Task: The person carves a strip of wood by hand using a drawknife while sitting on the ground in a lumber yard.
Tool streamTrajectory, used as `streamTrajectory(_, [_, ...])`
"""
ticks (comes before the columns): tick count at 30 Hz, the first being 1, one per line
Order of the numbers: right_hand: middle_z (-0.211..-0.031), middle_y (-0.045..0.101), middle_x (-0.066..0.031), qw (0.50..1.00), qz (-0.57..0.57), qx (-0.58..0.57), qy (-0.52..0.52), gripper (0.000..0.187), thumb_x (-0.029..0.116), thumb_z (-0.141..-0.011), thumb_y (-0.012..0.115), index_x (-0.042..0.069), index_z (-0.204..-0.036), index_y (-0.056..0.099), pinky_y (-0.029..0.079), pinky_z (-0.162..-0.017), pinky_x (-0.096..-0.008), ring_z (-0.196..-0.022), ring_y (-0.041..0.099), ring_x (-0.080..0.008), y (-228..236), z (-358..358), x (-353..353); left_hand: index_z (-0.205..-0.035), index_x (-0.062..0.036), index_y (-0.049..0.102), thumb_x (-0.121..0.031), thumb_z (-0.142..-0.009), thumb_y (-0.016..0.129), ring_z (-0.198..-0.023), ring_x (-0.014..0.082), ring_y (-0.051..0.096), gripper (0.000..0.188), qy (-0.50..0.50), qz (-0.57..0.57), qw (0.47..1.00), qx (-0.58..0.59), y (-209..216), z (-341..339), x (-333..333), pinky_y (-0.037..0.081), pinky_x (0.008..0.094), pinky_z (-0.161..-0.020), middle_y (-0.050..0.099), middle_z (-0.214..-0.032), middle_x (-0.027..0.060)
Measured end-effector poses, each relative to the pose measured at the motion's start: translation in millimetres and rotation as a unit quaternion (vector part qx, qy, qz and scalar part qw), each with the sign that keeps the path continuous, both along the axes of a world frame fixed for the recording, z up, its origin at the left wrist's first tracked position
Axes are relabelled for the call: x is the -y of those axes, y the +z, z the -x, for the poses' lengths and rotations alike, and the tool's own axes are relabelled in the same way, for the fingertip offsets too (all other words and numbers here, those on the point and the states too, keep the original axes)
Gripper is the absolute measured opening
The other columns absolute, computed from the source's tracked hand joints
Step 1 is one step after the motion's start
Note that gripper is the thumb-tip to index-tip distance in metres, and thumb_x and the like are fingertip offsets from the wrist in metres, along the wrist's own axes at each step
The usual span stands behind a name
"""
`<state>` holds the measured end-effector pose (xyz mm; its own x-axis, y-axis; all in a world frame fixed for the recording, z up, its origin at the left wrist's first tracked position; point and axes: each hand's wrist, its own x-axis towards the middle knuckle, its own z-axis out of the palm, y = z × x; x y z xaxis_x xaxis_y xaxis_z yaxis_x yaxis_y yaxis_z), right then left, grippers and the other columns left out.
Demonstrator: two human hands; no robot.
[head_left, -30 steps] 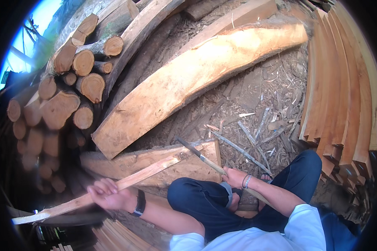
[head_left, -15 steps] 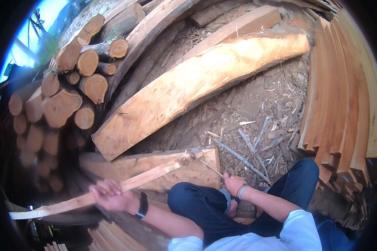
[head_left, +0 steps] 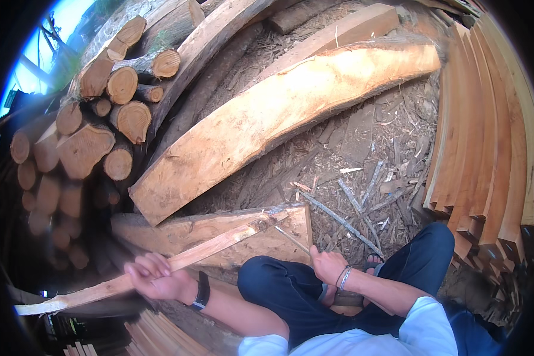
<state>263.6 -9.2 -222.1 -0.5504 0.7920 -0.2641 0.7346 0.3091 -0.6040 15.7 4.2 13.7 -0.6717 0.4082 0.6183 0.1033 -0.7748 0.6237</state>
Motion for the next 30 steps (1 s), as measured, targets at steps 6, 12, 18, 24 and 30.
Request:
streamTrajectory(6, [-0.067,0.063,-0.0208,0.999,-0.016,0.028,-0.03,0.018,0.01,-0.081,0.047,0.0,-0.095,0.042,0.051,-0.056,-0.0448,-0.065,0.065,-0.0358,-22.7,-0.3,0.7,-0.065,-0.0121,0.032,-0.024,-0.095,0.04,-0.036,0.0068,0.024,0.033,0.011,0.003,1.0,-0.01,-0.6,-0.8,-4.1,0.019,0.0186,-0.032,0.028,-0.047,-0.0011])
streamTrajectory(12, [-0.068,0.064,-0.0194,0.999,-0.022,0.027,0.007,0.017,0.009,-0.082,0.045,0.0,-0.096,0.043,0.052,-0.056,-0.0443,-0.065,0.065,-0.0347,11.1,-2.6,-1.4,-0.065,-0.0122,0.032,-0.024,-0.095,0.04,-0.035,0.007,0.024,0.033,0.0,-0.001,1.0,0.003,0.4,-0.3,-0.8,0.021,0.0188,-0.032,0.028,-0.047,-0.0009])
streamTrajectory(18, [-0.064,0.062,-0.02,0.998,-0.027,0.035,-0.036,0.018,0.009,-0.08,0.048,0.0,-0.094,0.041,0.051,-0.053,-0.0455,-0.064,0.064,-0.0363,-34.7,-3.2,-7.8,-0.064,-0.0128,0.029,-0.024,-0.096,0.036,-0.036,0.0067,0.02,0.035,0.021,0.008,1.0,-0.021,0.1,-2.4,-0.5,0.015,0.0193,-0.034,0.025,-0.047,-0.0021])
streamTrajectory(24, [-0.06,0.06,-0.0213,0.999,-0.031,-0.004,-0.009,0.018,0.007,-0.079,0.046,-0.001,-0.093,0.04,0.05,-0.052,-0.047,-0.058,0.062,-0.0381,-2.8,-6.2,-0.4,-0.065,-0.0124,0.032,-0.024,-0.096,0.038,-0.036,0.0072,0.024,0.034,0.001,0.008,1.0,-0.007,0.5,-5.1,-1.8,0.018,0.019,-0.032,0.028,-0.047,-0.0012])
streamTrajectory(30, [-0.065,0.063,-0.0213,1.0,-0.015,0.014,0.009,0.019,0.006,-0.08,0.045,0.0,-0.097,0.041,0.052,-0.054,-0.0456,-0.063,0.065,-0.0362,11.6,-2.1,2.1,-0.065,-0.0119,0.033,-0.024,-0.095,0.039,-0.035,0.0073,0.024,0.033,0.012,-0.003,1.0,0.014,-1.9,9.1,3.1,0.021,0.0186,-0.031,0.029,-0.047,-0.001])
